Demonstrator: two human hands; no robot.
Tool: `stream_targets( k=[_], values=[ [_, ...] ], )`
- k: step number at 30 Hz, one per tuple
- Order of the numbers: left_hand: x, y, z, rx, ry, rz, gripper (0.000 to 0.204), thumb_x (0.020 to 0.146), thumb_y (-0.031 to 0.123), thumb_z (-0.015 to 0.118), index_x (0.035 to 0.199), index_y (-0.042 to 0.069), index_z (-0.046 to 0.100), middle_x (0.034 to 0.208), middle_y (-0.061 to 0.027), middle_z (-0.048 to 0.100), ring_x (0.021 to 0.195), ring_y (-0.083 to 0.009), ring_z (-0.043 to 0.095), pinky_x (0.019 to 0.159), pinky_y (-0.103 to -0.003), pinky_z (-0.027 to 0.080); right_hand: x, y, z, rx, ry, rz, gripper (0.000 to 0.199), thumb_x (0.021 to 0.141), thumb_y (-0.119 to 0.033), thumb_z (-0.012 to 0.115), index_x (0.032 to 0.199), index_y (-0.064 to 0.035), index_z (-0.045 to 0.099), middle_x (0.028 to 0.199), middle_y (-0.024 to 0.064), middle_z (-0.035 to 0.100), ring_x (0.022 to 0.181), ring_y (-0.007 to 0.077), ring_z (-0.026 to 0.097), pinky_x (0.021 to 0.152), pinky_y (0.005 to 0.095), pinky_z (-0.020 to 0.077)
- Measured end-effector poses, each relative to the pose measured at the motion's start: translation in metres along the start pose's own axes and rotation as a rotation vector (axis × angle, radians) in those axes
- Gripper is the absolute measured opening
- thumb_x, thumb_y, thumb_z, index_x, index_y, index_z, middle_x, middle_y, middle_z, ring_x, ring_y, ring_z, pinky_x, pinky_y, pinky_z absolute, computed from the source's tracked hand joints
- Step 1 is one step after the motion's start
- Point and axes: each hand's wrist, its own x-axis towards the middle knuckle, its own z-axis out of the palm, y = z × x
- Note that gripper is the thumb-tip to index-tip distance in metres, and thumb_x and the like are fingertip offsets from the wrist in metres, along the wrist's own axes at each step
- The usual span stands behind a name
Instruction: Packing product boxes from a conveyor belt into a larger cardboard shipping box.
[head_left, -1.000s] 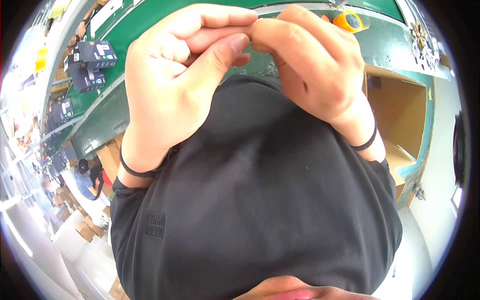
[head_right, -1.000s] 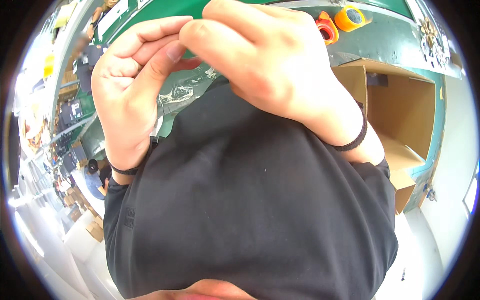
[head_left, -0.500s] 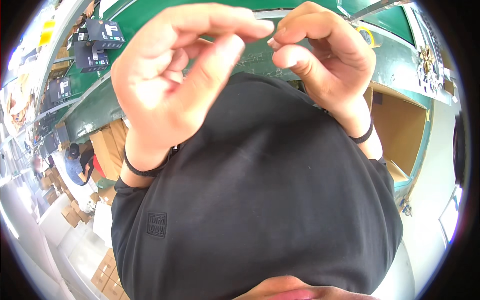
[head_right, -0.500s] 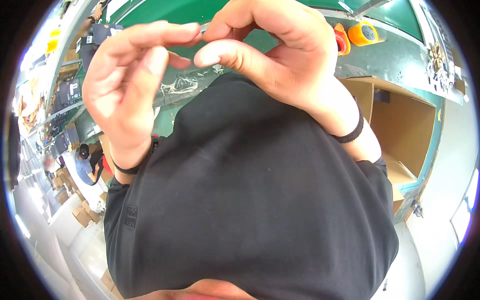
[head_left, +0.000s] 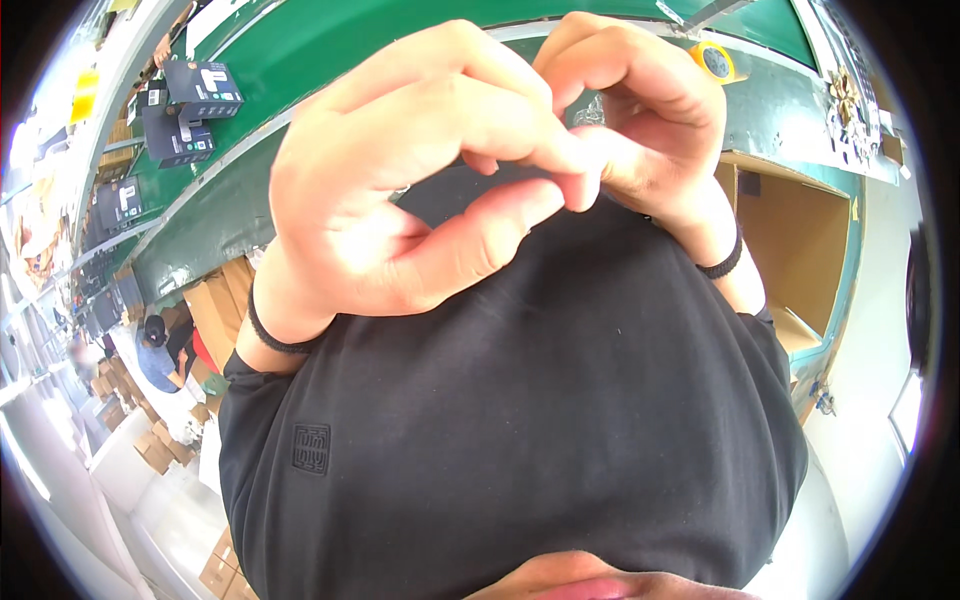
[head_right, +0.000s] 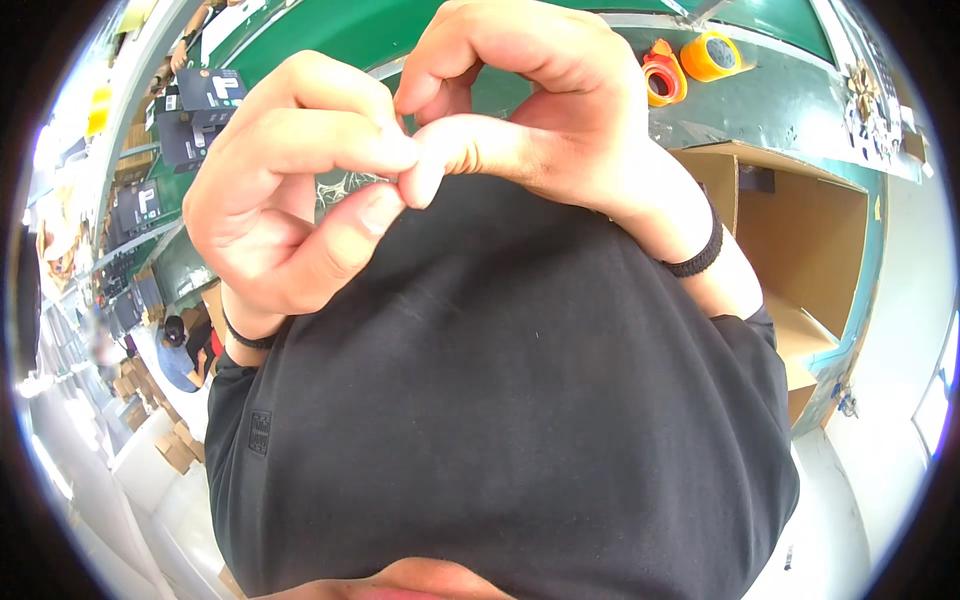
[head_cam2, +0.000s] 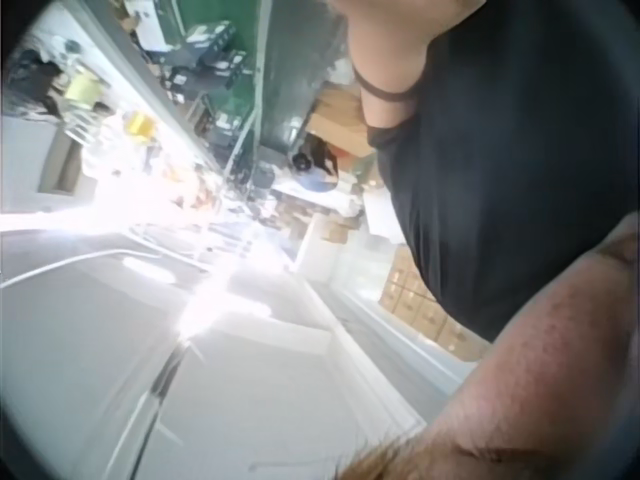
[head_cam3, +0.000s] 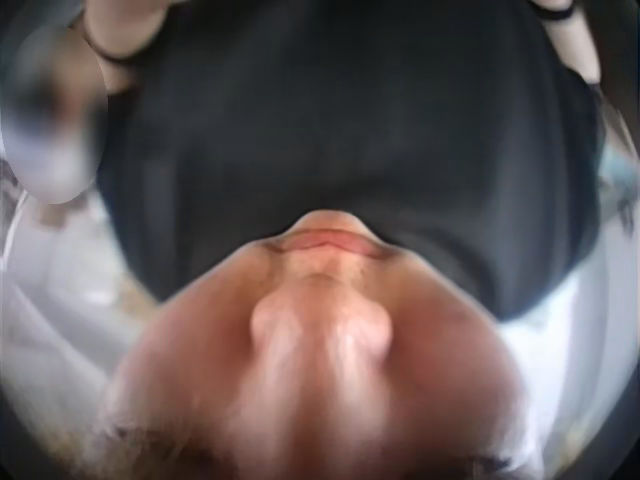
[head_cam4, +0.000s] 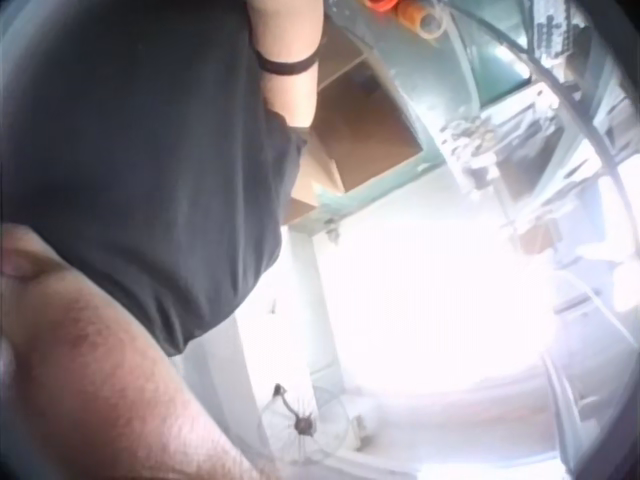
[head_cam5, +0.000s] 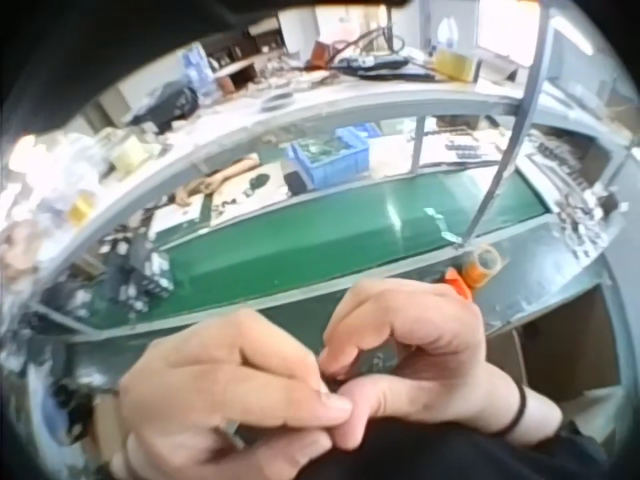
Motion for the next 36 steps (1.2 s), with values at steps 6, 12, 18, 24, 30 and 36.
stream_targets(
  k=[6,12,18,24,30,36],
  values=[
    [0.009,-0.007,-0.001,-0.04,-0.106,0.042,0.023,0.079,-0.009,0.069,0.1,0.0,0.067,0.099,-0.0154,0.062,0.082,-0.0195,0.061,0.074,-0.032,0.052,-0.019,0.004,0.006,0.272,0.005,0.21,0.05,0.08,-0.037,0.092,0.102,0.001,0.069,0.096,0.0083,0.069,0.089,0.0177,0.065,0.08,0.0326,0.0505],
    [0.004,-0.016,0.002,-0.126,-0.114,0.048,0.024,0.08,-0.009,0.066,0.102,0.002,0.063,0.102,-0.0163,0.061,0.09,-0.0221,0.06,0.08,-0.034,0.051,-0.024,0.001,0.01,0.327,0.071,0.282,0.051,0.078,-0.038,0.093,0.101,-0.0004,0.069,0.094,0.0061,0.069,0.087,0.0162,0.063,0.081,0.0322,0.0494],
    [0.009,-0.012,0.003,-0.103,-0.077,-0.01,0.025,0.083,-0.007,0.067,0.106,0.002,0.063,0.101,-0.0146,0.061,0.091,-0.0211,0.06,0.082,-0.035,0.051,-0.024,0.004,0.005,0.342,0.049,0.266,0.048,0.08,-0.037,0.093,0.1,-0.0011,0.069,0.092,0.0052,0.069,0.088,0.015,0.063,0.081,0.0318,0.0491],
    [0.008,-0.015,0.0,-0.146,-0.168,0.026,0.024,0.084,-0.006,0.07,0.106,0.002,0.064,0.097,-0.012,0.06,0.087,-0.02,0.059,0.082,-0.035,0.051,-0.02,0.001,0.009,0.305,0.01,0.285,0.048,0.08,-0.039,0.093,0.095,-0.0021,0.067,0.091,0.0047,0.069,0.086,0.0145,0.064,0.079,0.0316,0.0502],
    [0.002,-0.014,-0.001,-0.167,-0.178,-0.021,0.022,0.083,-0.008,0.07,0.101,0.003,0.064,0.098,-0.011,0.06,0.085,-0.0195,0.059,0.082,-0.035,0.051,-0.016,0.0,0.016,0.331,0.014,0.338,0.04,0.074,-0.027,0.096,0.091,-0.0039,0.068,0.082,-0.0021,0.066,0.08,0.0085,0.06,0.08,0.0285,0.0521],
    [0.001,-0.006,0.002,-0.17,-0.089,-0.099,0.021,0.082,-0.009,0.07,0.1,0.002,0.065,0.097,-0.0116,0.065,0.086,-0.0197,0.061,0.082,-0.035,0.051,-0.017,0.003,0.019,0.399,0.019,0.346,0.039,0.075,-0.026,0.096,0.091,-0.0034,0.067,0.082,-0.0018,0.066,0.08,0.0084,0.061,0.08,0.0287,0.0527]
  ],
)
